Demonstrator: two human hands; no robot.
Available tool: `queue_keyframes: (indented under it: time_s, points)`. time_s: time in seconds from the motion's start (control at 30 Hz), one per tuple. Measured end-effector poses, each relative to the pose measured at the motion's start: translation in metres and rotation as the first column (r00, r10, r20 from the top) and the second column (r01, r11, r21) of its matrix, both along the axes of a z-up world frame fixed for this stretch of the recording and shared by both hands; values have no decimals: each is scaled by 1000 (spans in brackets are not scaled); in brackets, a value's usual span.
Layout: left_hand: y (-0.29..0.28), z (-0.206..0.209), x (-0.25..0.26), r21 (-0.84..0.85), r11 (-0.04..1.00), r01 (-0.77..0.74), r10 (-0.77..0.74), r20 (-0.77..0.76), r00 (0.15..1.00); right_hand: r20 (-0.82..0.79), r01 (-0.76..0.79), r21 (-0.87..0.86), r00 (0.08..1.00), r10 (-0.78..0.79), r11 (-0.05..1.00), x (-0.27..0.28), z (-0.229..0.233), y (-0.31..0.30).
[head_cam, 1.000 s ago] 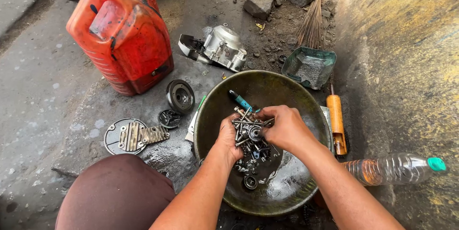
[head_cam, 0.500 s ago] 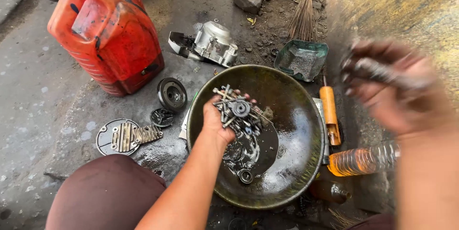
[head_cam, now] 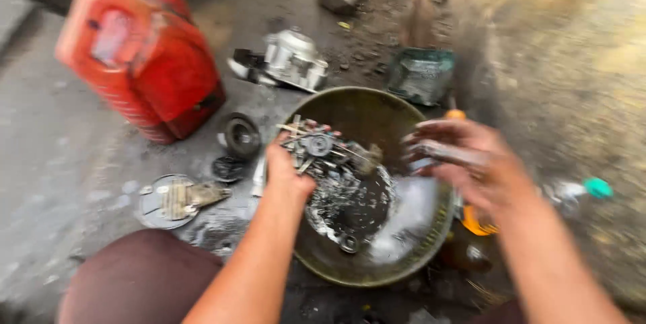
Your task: Cleaning and inspecting small motorcycle engine components and bolts in a basin of cleaning fluid.
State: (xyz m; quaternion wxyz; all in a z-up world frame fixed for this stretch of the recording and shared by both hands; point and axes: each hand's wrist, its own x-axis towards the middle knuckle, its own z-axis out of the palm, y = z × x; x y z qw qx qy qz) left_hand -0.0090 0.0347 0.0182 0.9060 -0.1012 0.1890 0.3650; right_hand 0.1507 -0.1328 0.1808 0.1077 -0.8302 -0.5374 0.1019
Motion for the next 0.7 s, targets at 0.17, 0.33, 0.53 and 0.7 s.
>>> queue_keyframes:
  time_s: [0.17, 0.33, 0.53, 0.7]
  points:
    - [-16, 27, 4, 66, 994, 88, -85, -40, 996, 256, 163, -134, 959, -125, 977, 65, -22, -63]
    - [-13, 32, -5, 33, 991, 129, -126, -81, 989, 290, 454, -517, 891, -350, 726, 78, -12, -105]
    - [-19, 33, 0, 34, 991, 131, -127, -93, 987, 256, 421, -589, 907, -335, 690, 129, -117, -175]
    - [-18, 32, -1, 40, 990, 136, -134, -48, 990, 217, 489, -655, 852, -477, 576, 97, -89, -161]
